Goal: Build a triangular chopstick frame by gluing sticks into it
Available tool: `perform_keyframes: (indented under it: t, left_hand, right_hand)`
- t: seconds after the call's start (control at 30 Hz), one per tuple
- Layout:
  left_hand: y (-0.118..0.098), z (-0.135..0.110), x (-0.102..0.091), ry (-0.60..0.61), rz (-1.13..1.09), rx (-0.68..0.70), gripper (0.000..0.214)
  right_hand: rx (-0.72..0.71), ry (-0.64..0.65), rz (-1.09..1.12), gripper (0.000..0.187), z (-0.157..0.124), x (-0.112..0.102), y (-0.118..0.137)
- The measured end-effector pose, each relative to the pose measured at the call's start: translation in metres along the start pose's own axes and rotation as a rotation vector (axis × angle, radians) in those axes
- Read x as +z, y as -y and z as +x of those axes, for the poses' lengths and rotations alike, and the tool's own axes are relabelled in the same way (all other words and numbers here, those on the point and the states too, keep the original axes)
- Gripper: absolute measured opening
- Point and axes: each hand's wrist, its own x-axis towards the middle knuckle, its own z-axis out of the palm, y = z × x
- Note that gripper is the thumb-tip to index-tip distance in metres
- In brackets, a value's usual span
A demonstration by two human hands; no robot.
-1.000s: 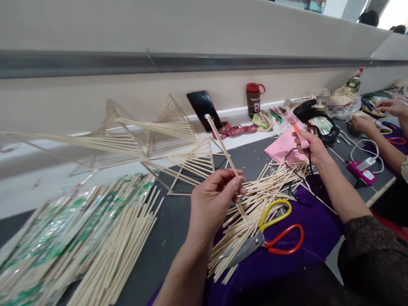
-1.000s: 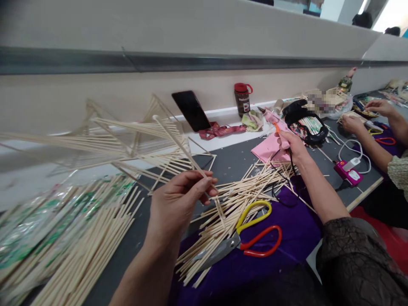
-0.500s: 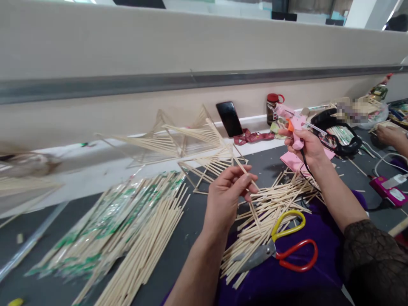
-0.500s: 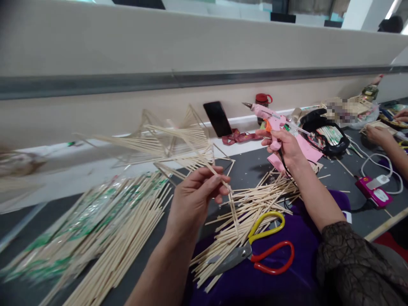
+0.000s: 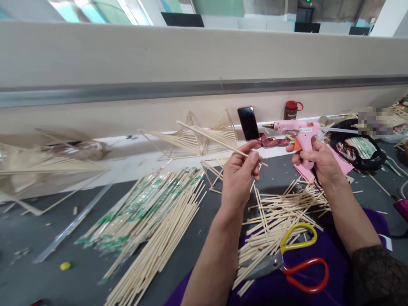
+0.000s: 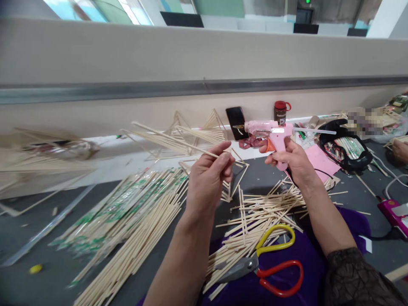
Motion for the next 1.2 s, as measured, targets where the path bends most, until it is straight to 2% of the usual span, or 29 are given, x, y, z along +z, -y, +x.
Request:
perform_keyframes:
  t: [0.13, 0.4, 0.53, 0.67, 0.77, 0.87, 0.9, 0.97, 1.07, 1.2]
  left_hand:
    - [0.002, 0.013, 0.003, -0.026, 0.022, 0.076, 0.036]
    - [0.005, 0.027, 0.01, -0.025, 0.09, 0.128, 0.023]
    - [0.017, 0.022, 0.006, -0.006, 0.214, 0.064, 0.023]
    - [0.038, 0.017, 0.002, 0.107, 0.514, -0.029, 0.018]
    - [0.051, 0.019, 0.005, 0.154, 0.728, -0.05, 0.02]
    - [0.056, 0.024, 0.012, 0.206, 0.826, -0.055, 0.017]
    - [0.056, 0.026, 0.013, 0.231, 0.838, -0.043, 0.013]
    - [0.056, 0.027, 0.016, 0.27, 0.832, -0.015, 0.02]
    - [0.053, 0.023, 0.016, 0.324, 0.769, -0.063, 0.025]
    - [0.038, 0.008, 0.01, 0.36, 0.464, -0.174, 0.023]
  right_hand:
    - [0.018, 0.047, -0.032, 0.026, -0.004, 0.003, 0.004]
    - [0.056, 0.1, -0.043, 0.032, -0.005, 0.006, 0.004]
    - [-0.03, -0.008, -0.026, 0.025, -0.003, 0.002, 0.007]
    - [-0.151, -0.145, -0.014, 0.024, 0.003, -0.008, 0.007]
    - [-0.184, -0.193, -0.043, 0.029, 0.006, -0.012, 0.006]
    - [-0.189, -0.208, -0.088, 0.031, 0.007, -0.013, 0.006]
    - [-0.19, -0.211, -0.109, 0.03, 0.007, -0.014, 0.007]
    - [-0.19, -0.218, -0.144, 0.025, 0.007, -0.014, 0.007]
    - [-0.188, -0.229, -0.154, 0.021, 0.007, -0.014, 0.007]
    - [-0.2, -0.223, -0.131, 0.023, 0.007, -0.013, 0.009]
